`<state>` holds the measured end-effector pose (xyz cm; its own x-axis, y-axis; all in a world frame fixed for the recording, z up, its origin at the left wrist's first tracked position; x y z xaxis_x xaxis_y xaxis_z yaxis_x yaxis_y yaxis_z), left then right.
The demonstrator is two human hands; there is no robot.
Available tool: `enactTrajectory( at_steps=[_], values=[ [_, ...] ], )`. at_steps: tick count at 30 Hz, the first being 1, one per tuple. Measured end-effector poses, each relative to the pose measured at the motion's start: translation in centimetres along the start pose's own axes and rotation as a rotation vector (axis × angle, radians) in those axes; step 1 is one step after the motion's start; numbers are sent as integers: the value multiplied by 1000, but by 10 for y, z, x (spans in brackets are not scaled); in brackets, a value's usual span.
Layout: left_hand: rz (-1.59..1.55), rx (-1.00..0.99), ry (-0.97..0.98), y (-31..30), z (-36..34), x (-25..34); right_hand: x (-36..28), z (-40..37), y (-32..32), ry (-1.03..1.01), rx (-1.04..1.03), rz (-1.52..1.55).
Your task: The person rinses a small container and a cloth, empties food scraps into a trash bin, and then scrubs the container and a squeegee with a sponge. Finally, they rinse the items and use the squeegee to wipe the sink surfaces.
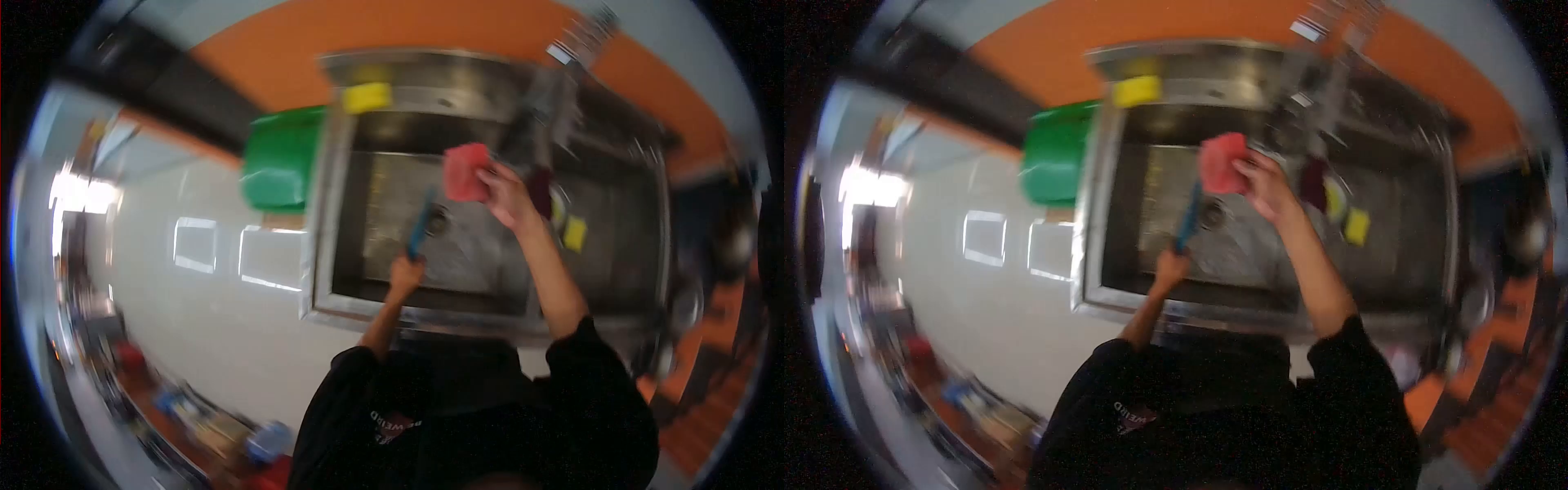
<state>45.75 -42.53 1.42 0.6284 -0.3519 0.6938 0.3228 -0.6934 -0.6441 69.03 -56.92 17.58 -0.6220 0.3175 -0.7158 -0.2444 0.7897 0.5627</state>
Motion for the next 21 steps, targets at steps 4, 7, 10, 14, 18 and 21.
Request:
enactTrajectory(
  at_steps=[4,7,10,14,18,21],
  values=[
    [-74,38,-124,13,16,1,-54,-51,-83,20,119,212],
    [-91,19,-126,38,15,10,-73,-69,-175,-54,234,259],
    [-48,44,-152,61,16,3,-65,-53,-293,-125,479,221],
    [33,3,-255,83,13,15,-17,32,-414,-338,766,-642],
    [28,130,-48,99,9,4,34,108,-438,-298,705,-1145],
    [114,148,-18,102,2,20,85,148,-454,-216,379,-1559]
  ],
)
Point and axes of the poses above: each hand's wrist, its own z-axis towards the middle knuckle, its own y-axis out of the palm, x = y × z, the point moved 2 cm from there along z, towards the middle knuckle, and after that the axes turned 9 degrees about x, right-handed, at the moved point
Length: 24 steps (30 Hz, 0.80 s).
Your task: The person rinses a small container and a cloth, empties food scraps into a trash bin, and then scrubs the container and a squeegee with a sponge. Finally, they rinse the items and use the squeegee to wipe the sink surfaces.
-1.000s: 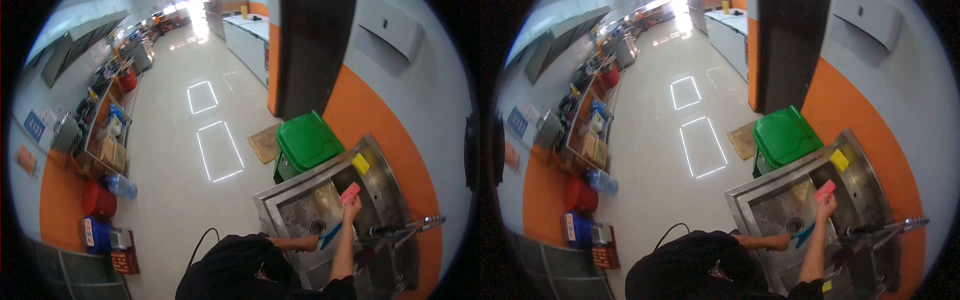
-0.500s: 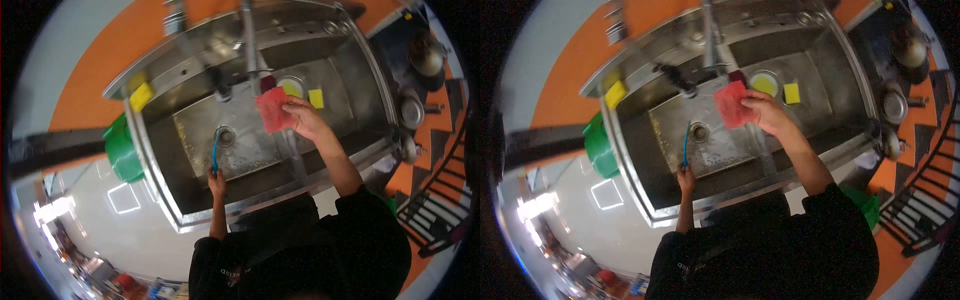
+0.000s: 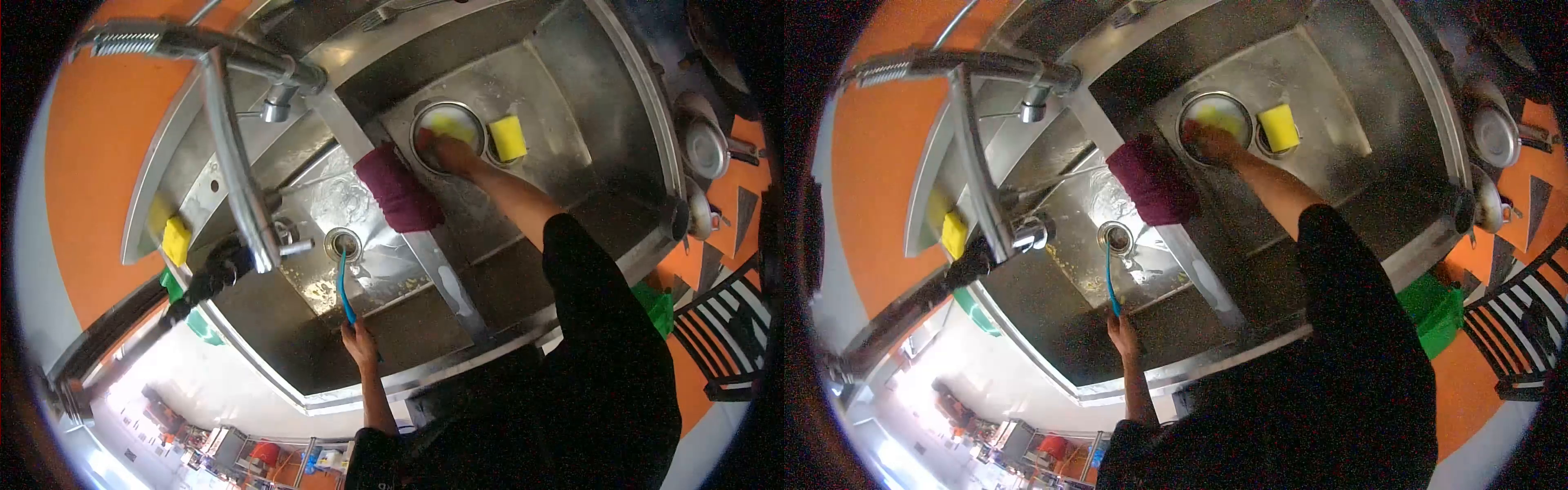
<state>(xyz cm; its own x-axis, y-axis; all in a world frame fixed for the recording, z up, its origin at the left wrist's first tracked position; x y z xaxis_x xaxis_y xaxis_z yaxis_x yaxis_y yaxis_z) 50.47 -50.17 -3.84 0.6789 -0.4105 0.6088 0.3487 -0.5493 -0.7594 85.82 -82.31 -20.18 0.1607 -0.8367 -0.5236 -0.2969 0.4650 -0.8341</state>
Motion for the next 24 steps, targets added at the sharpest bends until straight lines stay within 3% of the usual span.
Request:
enactTrajectory(
  at_steps=[1,3,4,6,8,9,11,12,14,15,17,19,21,23,24],
  values=[
    [15,-60,-194,-3,-6,14,-10,-5,2,-8,27,78],
    [-34,-70,-302,-4,-14,40,-14,-3,4,-14,46,163],
    [-95,-78,-409,-3,-18,44,-8,4,5,57,-33,27],
    [-94,-42,-335,3,-23,33,8,14,19,115,-123,-110],
    [-89,-29,-255,3,-28,18,11,3,26,-307,-107,-336],
    [-91,-23,-246,7,-29,11,14,1,27,-312,-107,-345],
    [-102,-11,-228,16,-27,-5,-12,-2,-7,102,-160,-392],
    [-216,-65,-307,20,-24,-16,-4,-2,-1,99,-152,-391],
    [-330,-111,-400,18,-28,-15,30,-17,21,-207,-153,-321],
    [-369,-144,-406,21,-26,4,35,-19,20,-229,-159,-323],
    [-401,-147,-345,22,-22,29,31,-21,30,26,-67,-284],
    [-353,-166,-293,10,-22,35,49,-14,45,-63,-118,-190],
    [-358,-172,-291,11,-12,42,-1,-14,-20,198,-289,72],
    [-335,-200,-140,2,-14,45,50,-25,5,267,-73,1139],
    [-344,-191,-143,-2,-13,42,24,-34,-22,325,-20,1209]
  ],
)
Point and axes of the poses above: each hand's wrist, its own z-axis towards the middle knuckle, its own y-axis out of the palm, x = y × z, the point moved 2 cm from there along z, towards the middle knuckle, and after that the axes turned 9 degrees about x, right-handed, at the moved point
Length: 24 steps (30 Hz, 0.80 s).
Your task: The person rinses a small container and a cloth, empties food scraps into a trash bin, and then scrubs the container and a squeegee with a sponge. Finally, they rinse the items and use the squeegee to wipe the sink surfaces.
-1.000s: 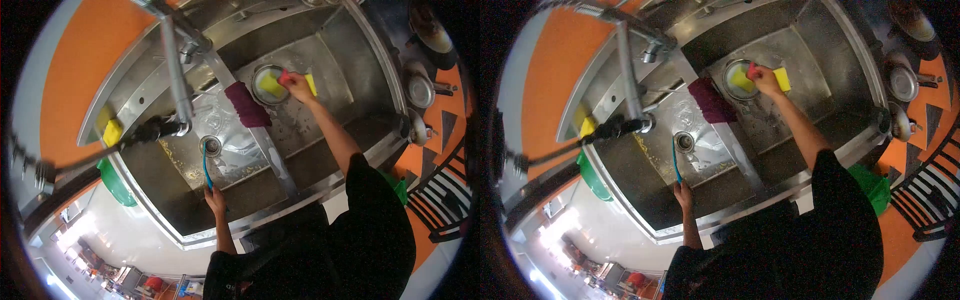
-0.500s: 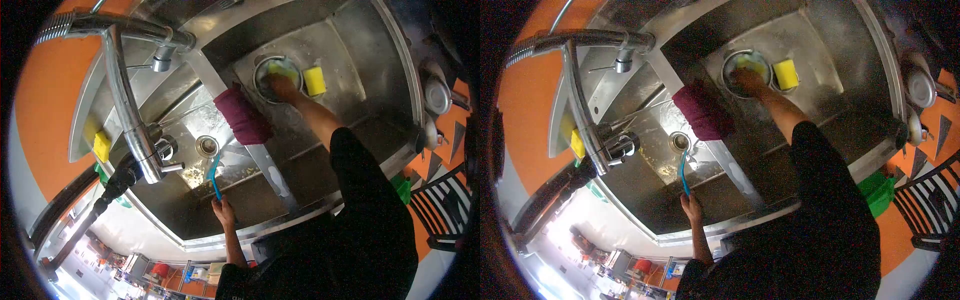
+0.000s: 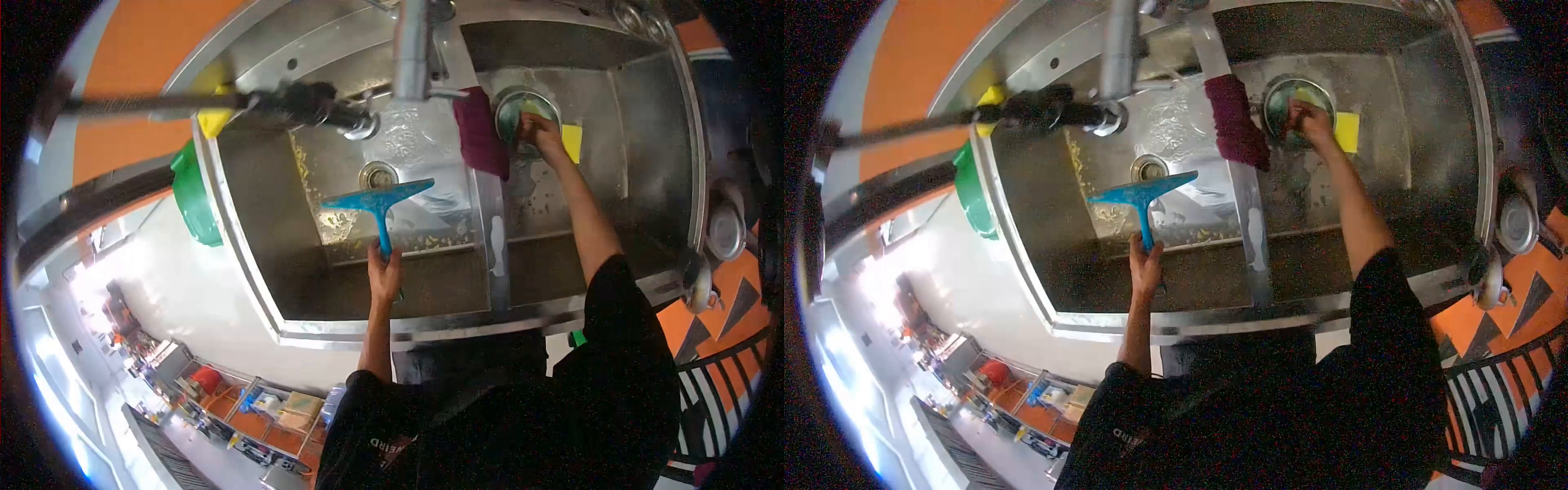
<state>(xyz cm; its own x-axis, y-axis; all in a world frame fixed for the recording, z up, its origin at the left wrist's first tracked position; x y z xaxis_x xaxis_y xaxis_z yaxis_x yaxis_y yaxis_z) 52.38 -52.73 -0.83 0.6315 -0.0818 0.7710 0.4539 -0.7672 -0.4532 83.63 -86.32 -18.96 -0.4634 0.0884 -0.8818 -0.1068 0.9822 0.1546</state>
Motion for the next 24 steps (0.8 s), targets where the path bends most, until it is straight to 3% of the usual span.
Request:
enactTrajectory(
  at_steps=[2,3,4,6,9,11,13,15,16,18,19,21,24],
  values=[
    [1,-29,-64,-6,0,-4,-69,-54,23,6,51,62],
    [-63,-21,-22,-8,5,-34,-91,-72,29,-45,143,20],
    [-83,-11,-15,-13,2,-24,-113,-92,36,-95,235,-17],
    [-71,-97,-118,-26,-8,6,-162,-145,74,-171,166,-132],
    [-89,-177,-117,-39,-14,18,-198,-213,152,-241,-23,-238],
    [-44,-186,-110,-46,-19,30,-186,-234,210,-608,-111,-401],
    [8,-199,-105,-50,-21,31,-149,-246,264,-550,-292,-459],
    [160,-164,104,-53,-16,23,-106,-257,315,-604,-343,-455],
    [166,-168,107,-56,-16,20,-84,-257,331,-603,-337,-451],
    [136,-74,398,-63,-20,19,-51,-257,357,-702,-338,-510],
    [196,-146,228,-71,-28,33,-44,-253,366,-698,-338,-507],
    [192,-136,230,-74,-32,21,-34,-237,378,-559,-265,-493],
    [215,-146,178,-84,-29,11,-25,-225,382,-620,-87,-475]
  ],
)
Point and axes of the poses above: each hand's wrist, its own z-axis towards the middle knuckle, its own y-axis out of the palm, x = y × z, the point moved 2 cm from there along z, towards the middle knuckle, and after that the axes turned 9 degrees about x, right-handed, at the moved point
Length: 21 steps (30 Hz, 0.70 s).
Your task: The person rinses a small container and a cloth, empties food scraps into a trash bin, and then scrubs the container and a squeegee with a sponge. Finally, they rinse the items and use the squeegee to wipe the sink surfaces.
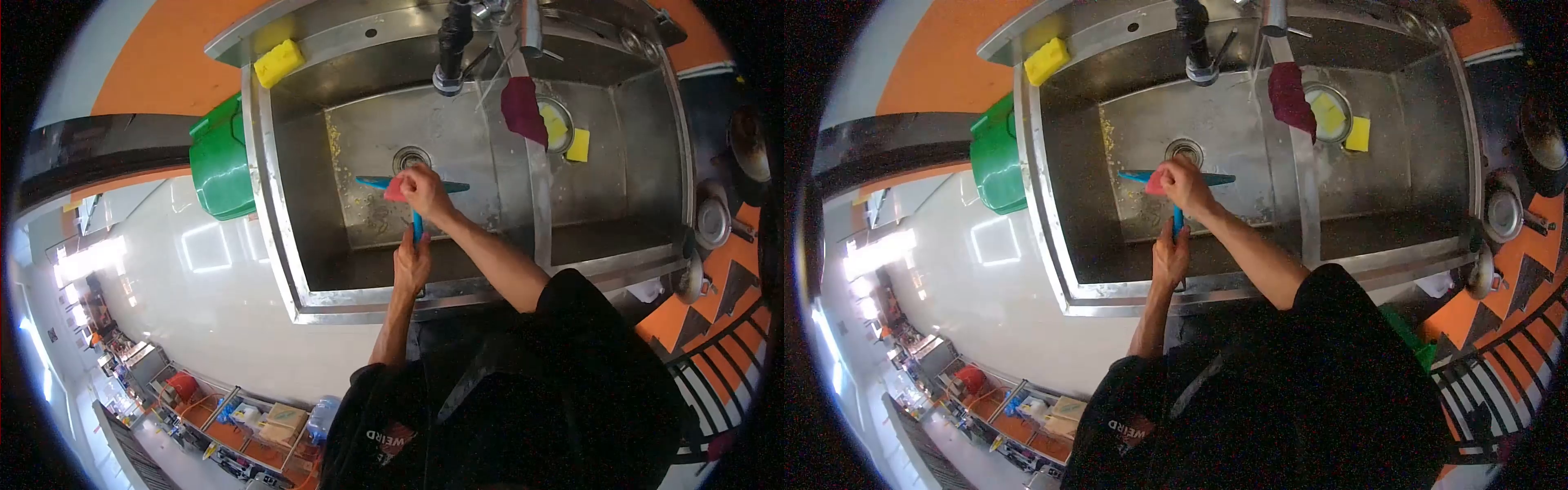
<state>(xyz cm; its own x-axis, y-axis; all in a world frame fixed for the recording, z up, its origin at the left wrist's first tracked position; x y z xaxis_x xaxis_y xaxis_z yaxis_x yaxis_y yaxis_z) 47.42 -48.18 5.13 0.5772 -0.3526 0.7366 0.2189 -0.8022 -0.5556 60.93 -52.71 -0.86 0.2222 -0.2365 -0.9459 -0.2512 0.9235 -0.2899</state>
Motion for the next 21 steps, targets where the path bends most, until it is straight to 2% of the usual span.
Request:
enactTrajectory(
  at_steps=[2,6,8,10,11,15,16,18,21],
  values=[
    [-34,17,-84,-8,-4,0,23,8,3,-19,57,-69],
    [27,-23,-60,-16,0,-22,84,14,-8,112,64,-315],
    [1,-74,-142,-22,5,-13,84,16,-13,149,81,-415],
    [-22,-39,-87,-24,12,-10,75,14,-21,520,356,-71],
    [-36,2,-29,-25,15,-10,52,13,-20,497,396,-74],
    [59,-101,-27,-16,26,-31,5,-16,15,303,106,91],
    [8,-88,-24,-15,30,-34,5,-16,20,309,116,87],
    [-40,-81,-24,-16,30,-41,0,-17,27,-70,153,-95],
    [52,-8,65,-24,21,-42,40,-21,27,21,219,-105]
  ],
)
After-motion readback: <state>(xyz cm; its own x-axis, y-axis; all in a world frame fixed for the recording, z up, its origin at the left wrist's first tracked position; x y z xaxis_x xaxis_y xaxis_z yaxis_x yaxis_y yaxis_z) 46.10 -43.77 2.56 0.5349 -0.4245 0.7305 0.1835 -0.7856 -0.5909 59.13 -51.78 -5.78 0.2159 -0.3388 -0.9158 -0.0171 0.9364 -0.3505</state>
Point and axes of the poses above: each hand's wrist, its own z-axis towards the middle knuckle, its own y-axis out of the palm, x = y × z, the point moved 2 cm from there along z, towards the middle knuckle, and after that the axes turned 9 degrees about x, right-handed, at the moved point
